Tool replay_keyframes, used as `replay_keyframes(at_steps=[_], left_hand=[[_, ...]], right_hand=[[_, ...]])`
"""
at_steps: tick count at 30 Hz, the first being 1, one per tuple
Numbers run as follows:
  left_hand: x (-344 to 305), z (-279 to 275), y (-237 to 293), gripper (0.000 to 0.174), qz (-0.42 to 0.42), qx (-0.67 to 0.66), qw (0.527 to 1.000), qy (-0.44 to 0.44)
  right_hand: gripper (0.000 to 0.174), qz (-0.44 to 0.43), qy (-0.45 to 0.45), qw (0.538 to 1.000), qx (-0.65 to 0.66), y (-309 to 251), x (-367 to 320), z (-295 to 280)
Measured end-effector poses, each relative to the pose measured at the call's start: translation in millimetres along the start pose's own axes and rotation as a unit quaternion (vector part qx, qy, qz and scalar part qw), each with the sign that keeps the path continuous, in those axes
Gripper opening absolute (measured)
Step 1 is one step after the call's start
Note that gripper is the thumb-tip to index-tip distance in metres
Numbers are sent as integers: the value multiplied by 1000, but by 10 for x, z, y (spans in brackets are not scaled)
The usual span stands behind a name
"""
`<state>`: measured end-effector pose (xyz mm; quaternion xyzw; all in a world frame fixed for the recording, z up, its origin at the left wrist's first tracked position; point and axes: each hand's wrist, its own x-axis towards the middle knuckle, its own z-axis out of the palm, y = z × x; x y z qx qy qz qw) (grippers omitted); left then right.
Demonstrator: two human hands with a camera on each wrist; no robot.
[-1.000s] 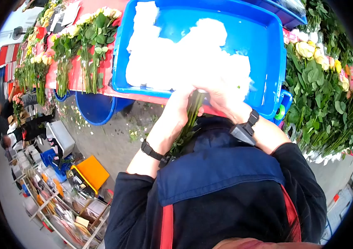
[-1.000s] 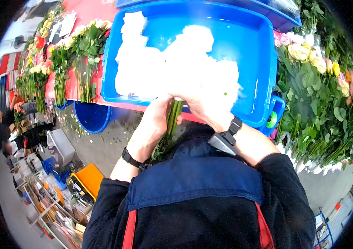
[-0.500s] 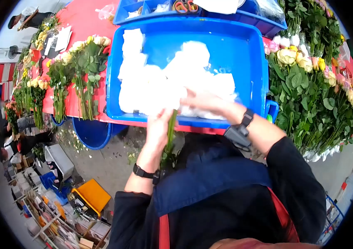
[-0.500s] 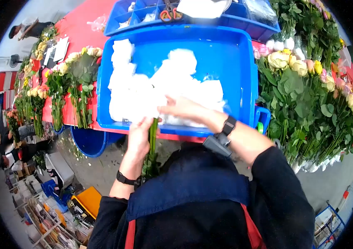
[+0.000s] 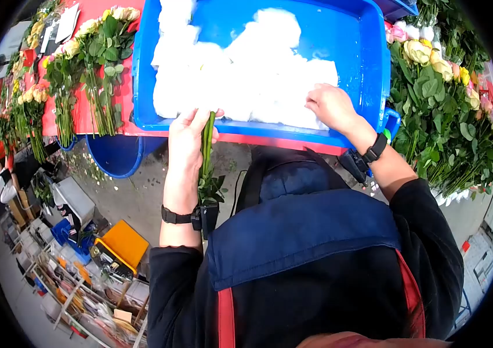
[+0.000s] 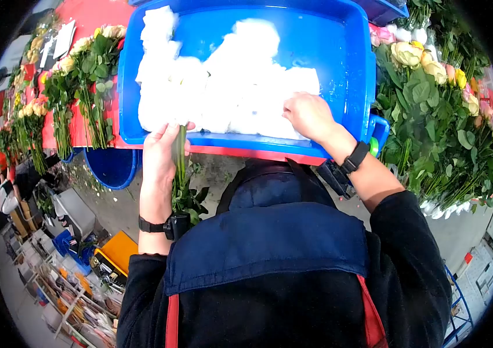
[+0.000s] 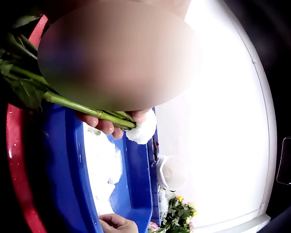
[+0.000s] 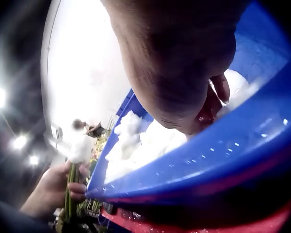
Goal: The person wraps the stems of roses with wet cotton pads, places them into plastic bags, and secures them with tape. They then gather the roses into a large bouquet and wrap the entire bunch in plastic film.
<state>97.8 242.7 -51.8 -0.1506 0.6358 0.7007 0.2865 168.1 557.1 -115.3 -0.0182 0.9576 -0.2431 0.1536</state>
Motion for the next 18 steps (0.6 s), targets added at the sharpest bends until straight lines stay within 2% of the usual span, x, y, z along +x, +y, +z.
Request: replay_keyframes(at_steps=[1, 4, 7, 8, 11, 12, 14, 15, 18], left_hand=[[0, -14, -7, 24, 3, 0, 1000, 0], [17, -100, -36, 23, -8, -4, 1000, 5], [19, -124, -54, 22, -14, 1, 1000, -1], [15, -114, -59, 22, -14, 5, 1000, -4], [-17, -28, -44, 23, -9, 20, 1000, 2], [-28, 2, -27, 21, -7, 29, 1000, 3], [-53, 23, 6, 21, -2, 42, 999, -3], [-69, 9, 12, 20, -1, 47, 999, -5], [-83, -103, -12, 21, -2, 69, 997, -25]], right_hand=[[18, 17, -14, 1000, 6, -47, -8, -56], [18, -48, 108, 989, -91, -190, -66, -209], [23, -153, 107, 982, 8, -429, 74, -100], [28, -164, 47, 984, 46, -485, 190, 14], [30, -91, -83, 991, -59, -764, 468, 228], [33, -55, -155, 983, -83, -867, 531, 158], [37, -77, -115, 988, -73, -656, 632, 474], [39, -88, -98, 989, -68, -658, 634, 476], [35, -46, -88, 995, 22, -587, 489, 286]])
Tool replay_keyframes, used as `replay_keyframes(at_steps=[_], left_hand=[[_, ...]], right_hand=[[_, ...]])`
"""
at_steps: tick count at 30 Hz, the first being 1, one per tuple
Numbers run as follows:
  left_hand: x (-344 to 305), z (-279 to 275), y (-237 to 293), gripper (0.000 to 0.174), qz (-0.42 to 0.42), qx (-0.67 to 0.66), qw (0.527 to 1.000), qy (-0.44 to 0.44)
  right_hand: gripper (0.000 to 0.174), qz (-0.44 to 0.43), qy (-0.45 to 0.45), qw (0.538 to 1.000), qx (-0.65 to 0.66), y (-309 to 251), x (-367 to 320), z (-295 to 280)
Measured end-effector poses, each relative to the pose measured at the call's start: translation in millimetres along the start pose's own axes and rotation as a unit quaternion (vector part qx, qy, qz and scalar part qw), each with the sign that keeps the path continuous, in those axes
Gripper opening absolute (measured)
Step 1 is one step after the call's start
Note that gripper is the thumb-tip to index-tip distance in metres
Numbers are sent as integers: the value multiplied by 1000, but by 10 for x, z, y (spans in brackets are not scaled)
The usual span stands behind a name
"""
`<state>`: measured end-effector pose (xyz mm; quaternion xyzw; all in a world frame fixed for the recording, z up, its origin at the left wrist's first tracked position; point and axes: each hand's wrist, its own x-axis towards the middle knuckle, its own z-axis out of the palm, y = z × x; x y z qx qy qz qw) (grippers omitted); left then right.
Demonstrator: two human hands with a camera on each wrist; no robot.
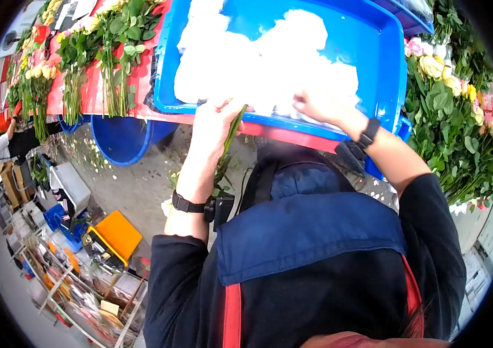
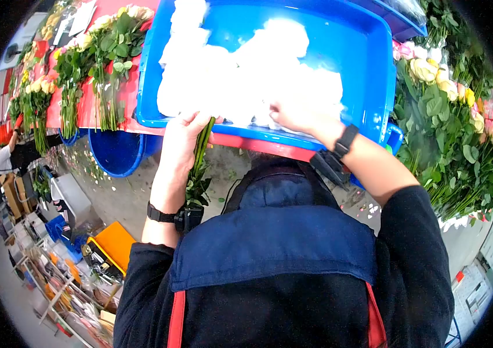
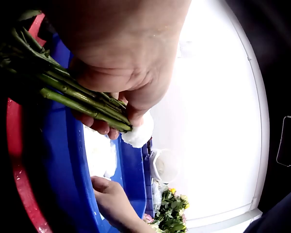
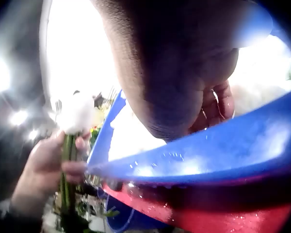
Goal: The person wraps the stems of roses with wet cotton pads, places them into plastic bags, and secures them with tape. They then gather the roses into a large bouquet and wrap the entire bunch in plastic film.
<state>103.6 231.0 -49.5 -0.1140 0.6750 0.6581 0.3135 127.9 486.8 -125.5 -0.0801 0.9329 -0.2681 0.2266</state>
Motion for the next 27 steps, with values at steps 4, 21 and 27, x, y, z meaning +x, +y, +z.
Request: replay_keyframes(at_steps=[4, 21, 27], left_hand=[[-33, -83, -14, 22, 1, -24, 1000, -10], [-145, -18, -53, 22, -5, -55, 997, -51], [-207, 31, 60, 24, -4, -127, 982, -141]], right_hand=[[29, 39, 59, 994, 85, 154, -189, -151], [20, 75, 241, 933, 257, 86, -473, -611], [19, 111, 150, 883, 431, -304, -491, -768]])
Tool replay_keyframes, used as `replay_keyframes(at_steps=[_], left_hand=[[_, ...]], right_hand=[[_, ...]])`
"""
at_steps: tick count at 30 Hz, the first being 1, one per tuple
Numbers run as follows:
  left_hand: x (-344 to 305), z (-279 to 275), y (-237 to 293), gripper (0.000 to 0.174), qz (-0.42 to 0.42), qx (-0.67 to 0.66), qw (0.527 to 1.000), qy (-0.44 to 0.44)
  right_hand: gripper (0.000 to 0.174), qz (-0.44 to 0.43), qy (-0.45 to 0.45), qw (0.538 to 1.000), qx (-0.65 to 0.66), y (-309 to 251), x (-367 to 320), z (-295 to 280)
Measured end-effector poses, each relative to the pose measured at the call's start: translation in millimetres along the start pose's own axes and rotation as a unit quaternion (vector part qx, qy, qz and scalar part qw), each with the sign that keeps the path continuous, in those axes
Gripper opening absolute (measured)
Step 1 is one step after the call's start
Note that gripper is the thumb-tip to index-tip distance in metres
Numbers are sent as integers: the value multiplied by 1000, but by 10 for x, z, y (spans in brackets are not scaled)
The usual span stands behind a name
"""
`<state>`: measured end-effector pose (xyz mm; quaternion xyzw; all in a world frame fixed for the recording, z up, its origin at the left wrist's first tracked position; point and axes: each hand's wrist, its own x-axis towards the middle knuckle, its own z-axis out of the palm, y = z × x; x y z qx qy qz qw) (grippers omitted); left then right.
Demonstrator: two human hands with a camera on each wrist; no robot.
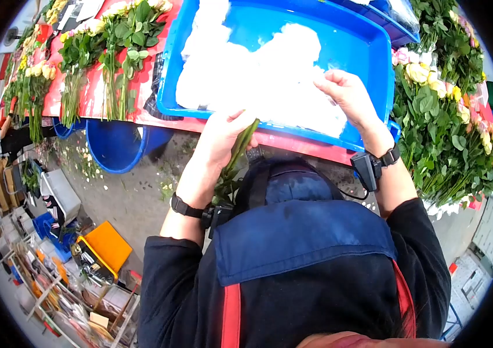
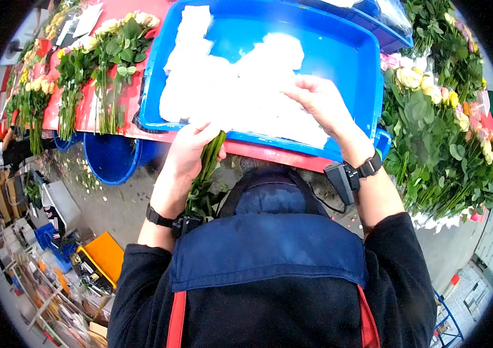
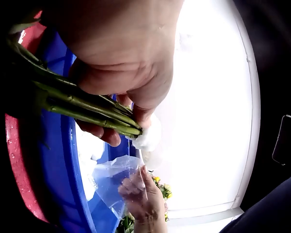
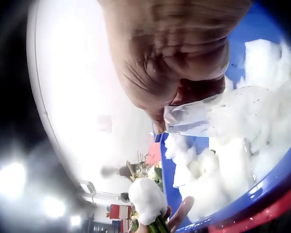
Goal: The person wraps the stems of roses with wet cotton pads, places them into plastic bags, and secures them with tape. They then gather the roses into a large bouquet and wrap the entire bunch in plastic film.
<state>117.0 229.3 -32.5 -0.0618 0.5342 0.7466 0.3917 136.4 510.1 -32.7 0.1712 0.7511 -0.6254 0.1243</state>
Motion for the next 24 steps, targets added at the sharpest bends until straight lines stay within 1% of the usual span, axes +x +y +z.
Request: replay_keyframes(at_steps=[2, 3, 5, 6, 7, 8, 10, 13, 16, 17, 20, 21, 24], left_hand=[[-13, 65, 18, 24, 7, -12, 999, -42], [12, 83, 18, 24, 14, -10, 998, -65], [94, 96, 8, 23, 38, 8, 994, -99], [129, 74, 2, 22, 39, -2, 995, -96], [162, 50, 2, 22, 41, -13, 995, -93], [184, 36, 12, 22, 43, -24, 995, -90], [192, 45, 19, 20, 54, -15, 996, -68], [217, 18, -6, 20, 56, -22, 998, -32], [269, -60, -30, 19, 39, -33, 999, -7], [283, -85, -38, 19, 30, -35, 999, 0], [305, -140, -59, 20, 33, -49, 998, 12], [300, -146, -56, 21, 37, -38, 998, 27], [248, -162, -27, 22, 49, -19, 996, 68]], right_hand=[[24, 41, -59, 997, -2, -97, -4, 97], [23, 43, -88, 995, -22, -216, -39, 188], [24, 51, -171, 981, 73, -104, 29, 230], [24, 53, -212, 968, 120, -74, 52, 243], [28, 56, -221, 961, 153, -84, 41, 201], [31, 59, -198, 952, 224, -88, 24, 202], [39, 67, -150, 917, 362, -70, -83, 229], [41, 56, -123, 909, 394, -24, -283, 204], [43, 135, -126, 948, 261, 331, -326, 143], [35, 142, -124, 954, 232, 438, -315, 155], [23, 100, -118, 968, 196, 413, -278, 221], [15, 52, -58, 982, 170, 340, -291, 307], [16, -68, 50, 994, 65, 278, -220, 357]])
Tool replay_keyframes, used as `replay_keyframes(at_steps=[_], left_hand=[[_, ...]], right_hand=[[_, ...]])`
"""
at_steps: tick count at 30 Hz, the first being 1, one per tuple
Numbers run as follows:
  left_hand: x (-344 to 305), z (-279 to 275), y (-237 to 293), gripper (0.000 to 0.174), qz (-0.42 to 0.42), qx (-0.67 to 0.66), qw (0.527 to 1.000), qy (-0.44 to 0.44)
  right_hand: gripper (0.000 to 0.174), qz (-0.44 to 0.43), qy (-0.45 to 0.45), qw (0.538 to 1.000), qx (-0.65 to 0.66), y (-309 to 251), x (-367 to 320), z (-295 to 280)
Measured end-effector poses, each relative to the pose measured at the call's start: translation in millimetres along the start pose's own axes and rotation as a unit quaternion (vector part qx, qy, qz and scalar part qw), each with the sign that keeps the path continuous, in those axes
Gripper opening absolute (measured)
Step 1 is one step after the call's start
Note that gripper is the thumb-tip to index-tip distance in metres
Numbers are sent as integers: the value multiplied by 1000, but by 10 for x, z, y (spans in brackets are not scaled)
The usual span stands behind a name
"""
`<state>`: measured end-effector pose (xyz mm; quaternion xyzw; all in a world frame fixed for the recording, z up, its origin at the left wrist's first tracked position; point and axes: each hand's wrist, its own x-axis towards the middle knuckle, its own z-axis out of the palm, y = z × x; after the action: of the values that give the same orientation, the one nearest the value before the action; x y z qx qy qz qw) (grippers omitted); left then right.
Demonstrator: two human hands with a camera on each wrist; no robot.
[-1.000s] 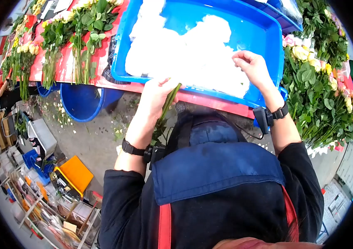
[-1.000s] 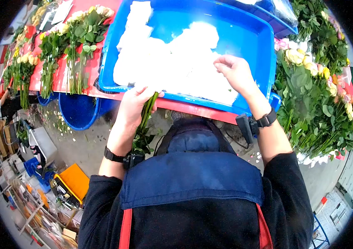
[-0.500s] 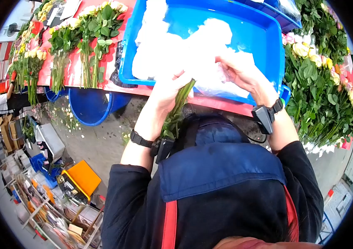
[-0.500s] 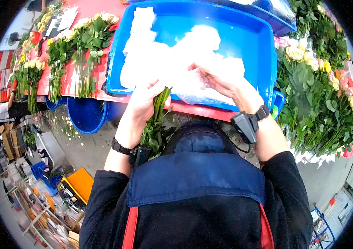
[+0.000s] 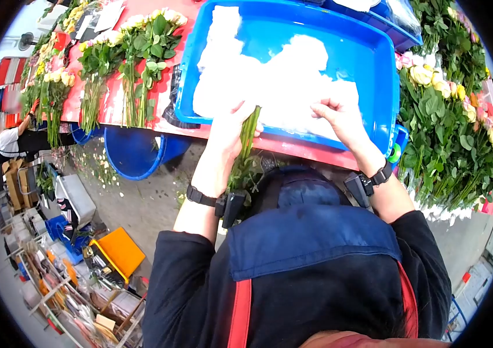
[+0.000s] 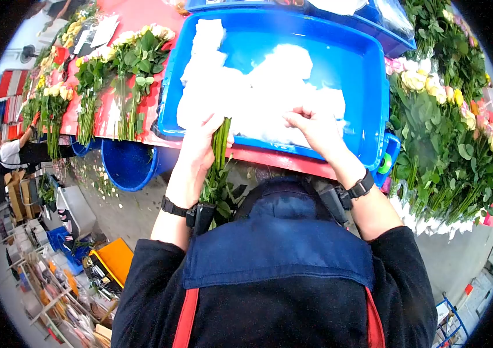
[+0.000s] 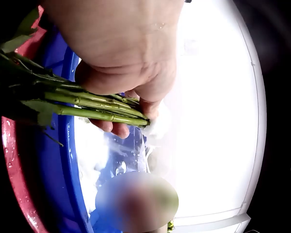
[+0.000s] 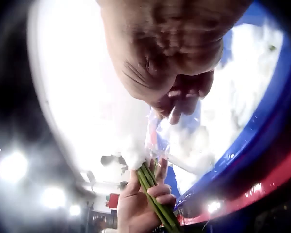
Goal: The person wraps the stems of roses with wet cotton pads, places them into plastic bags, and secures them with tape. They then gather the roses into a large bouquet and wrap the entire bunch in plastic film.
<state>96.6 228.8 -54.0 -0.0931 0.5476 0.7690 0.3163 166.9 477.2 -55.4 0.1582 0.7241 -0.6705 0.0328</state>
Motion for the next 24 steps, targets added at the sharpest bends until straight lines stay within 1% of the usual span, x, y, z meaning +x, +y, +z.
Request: replay_keyframes(at_steps=[1, 3, 5, 7, 8, 10, 11, 12, 14, 15, 16, 18, 20, 21, 24], left_hand=[[-32, -22, 20, 22, 4, -2, 1000, 11], [-128, -52, 68, 22, 19, 7, 1000, 19], [-282, 3, 134, 22, 16, 23, 999, -15], [-405, 84, 172, 22, 10, 28, 998, -63], [-447, 156, 202, 23, -1, 15, 996, -93], [-426, 193, 160, 23, 13, 23, 992, -127], [-429, 169, 205, 24, 32, 18, 993, -112], [-409, 82, 210, 25, 28, -8, 995, -98], [-357, -144, 207, 28, 20, -59, 995, -72], [-403, -144, 303, 24, 20, -75, 994, -72], [-425, -182, 353, 25, 17, -89, 993, -82], [-457, -257, 465, 40, -6, -106, 988, -114], [-429, -371, 444, 42, -9, -115, 985, -128], [-422, -408, 441, 44, -10, -119, 984, -134], [-432, -449, 451, 36, 11, -117, 987, -105]], right_hand=[[18, -14, 24, 1000, 1, -82, -3, 20], [19, -30, 20, 997, -63, -218, 31, 30], [19, -63, 10, 987, -148, -273, 75, 112], [19, -111, -6, 961, -255, -297, 92, 289], [20, -158, -15, 964, -215, -298, 68, 440], [21, -248, -31, 959, -134, -296, 6, 726], [27, -241, -106, 956, -132, -331, 16, 686], [28, -179, -115, 974, -81, -348, 39, 626], [30, -50, -130, 990, 22, -343, 146, 456], [35, -57, -92, 994, 33, -266, 257, 358], [43, -28, -95, 995, 24, -224, 344, 283], [54, 4, -108, 994, 29, -119, 373, 351], [62, 79, -222, 966, 106, -24, 379, 444], [51, 113, -237, 954, 148, -85, 341, 490], [34, 155, -172, 943, 238, 60, 397, 541]])
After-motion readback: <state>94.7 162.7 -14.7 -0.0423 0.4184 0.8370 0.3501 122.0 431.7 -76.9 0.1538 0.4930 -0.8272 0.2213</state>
